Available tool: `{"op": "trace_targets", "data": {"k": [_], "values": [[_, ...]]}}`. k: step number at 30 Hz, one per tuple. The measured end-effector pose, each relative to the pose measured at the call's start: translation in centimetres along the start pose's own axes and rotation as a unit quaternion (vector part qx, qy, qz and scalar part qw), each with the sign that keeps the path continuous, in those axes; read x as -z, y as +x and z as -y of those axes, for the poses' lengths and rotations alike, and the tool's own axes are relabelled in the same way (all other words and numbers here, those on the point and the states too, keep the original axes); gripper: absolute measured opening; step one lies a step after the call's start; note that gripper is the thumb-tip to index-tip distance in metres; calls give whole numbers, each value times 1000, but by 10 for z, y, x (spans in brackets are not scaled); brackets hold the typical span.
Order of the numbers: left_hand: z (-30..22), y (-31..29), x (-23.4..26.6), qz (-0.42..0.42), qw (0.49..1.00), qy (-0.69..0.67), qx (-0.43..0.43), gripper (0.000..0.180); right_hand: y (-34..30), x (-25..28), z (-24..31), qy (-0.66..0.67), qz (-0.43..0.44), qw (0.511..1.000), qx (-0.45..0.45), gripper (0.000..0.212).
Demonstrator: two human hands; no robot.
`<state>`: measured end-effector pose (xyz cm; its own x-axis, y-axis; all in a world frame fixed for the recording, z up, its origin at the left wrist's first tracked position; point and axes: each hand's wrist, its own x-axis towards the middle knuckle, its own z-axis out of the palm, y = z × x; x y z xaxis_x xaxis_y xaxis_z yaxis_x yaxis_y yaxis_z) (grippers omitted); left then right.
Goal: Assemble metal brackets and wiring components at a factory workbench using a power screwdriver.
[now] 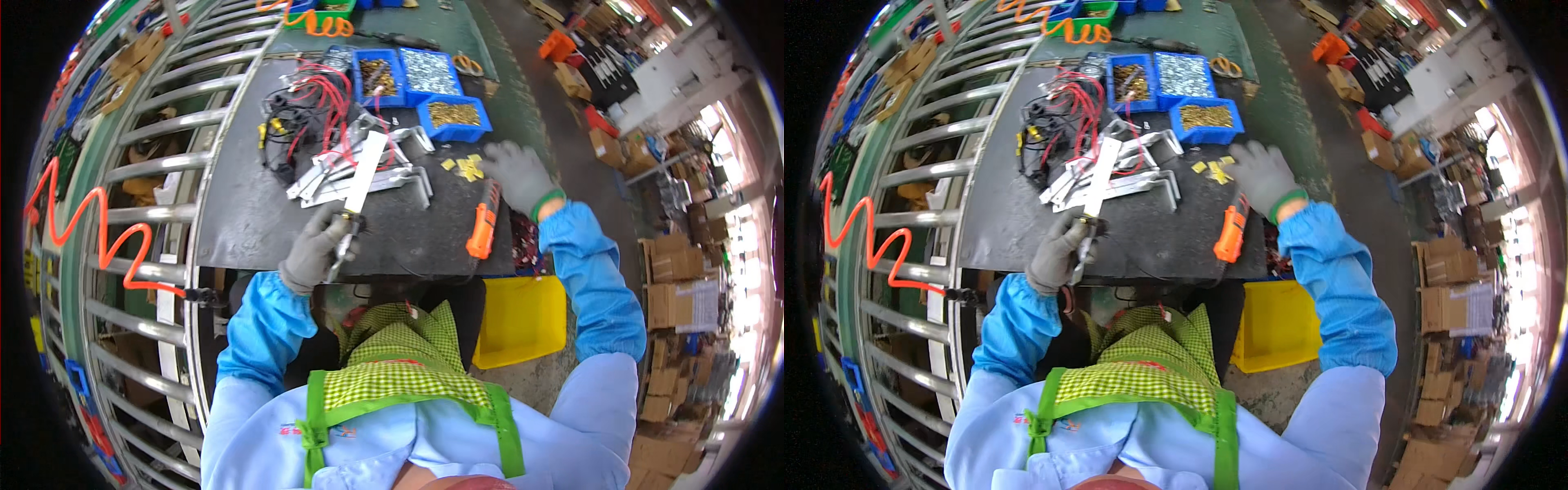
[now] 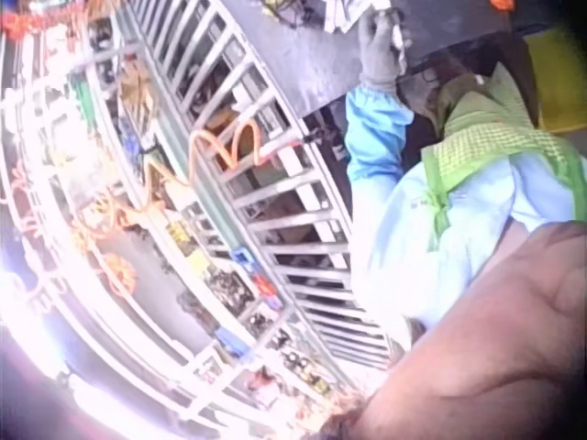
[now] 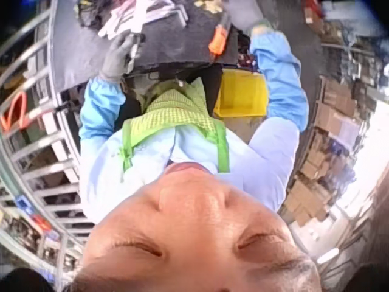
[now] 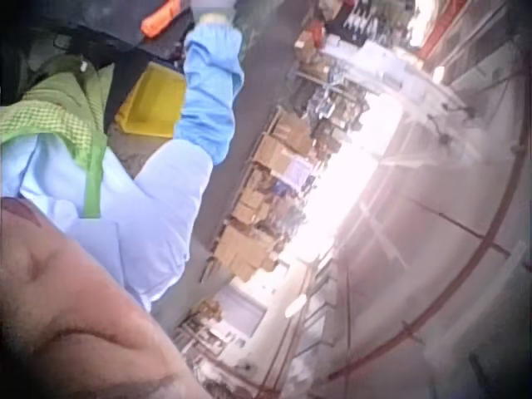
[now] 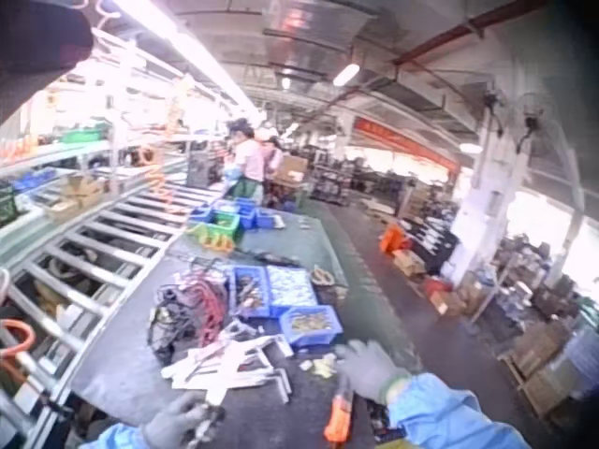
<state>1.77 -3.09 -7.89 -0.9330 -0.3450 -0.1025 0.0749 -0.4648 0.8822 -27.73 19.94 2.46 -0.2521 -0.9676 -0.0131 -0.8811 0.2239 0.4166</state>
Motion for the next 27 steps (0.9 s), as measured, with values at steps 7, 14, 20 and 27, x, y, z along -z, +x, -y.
{"op": "trace_targets", "data": {"k": [7,14,20,27], "values": [[15,-1,2,12,999,5,47,36,-28,-97,30,16,40,996,74,38],[15,4,-1,-9,996,49,76,38,-32,-38,66,434,-403,803,-68,26],[12,3,-14,-4,995,69,66,37,-22,65,139,685,-559,460,86,76],[21,0,-16,3,994,58,95,33,15,79,179,639,-584,448,225,87]]}}
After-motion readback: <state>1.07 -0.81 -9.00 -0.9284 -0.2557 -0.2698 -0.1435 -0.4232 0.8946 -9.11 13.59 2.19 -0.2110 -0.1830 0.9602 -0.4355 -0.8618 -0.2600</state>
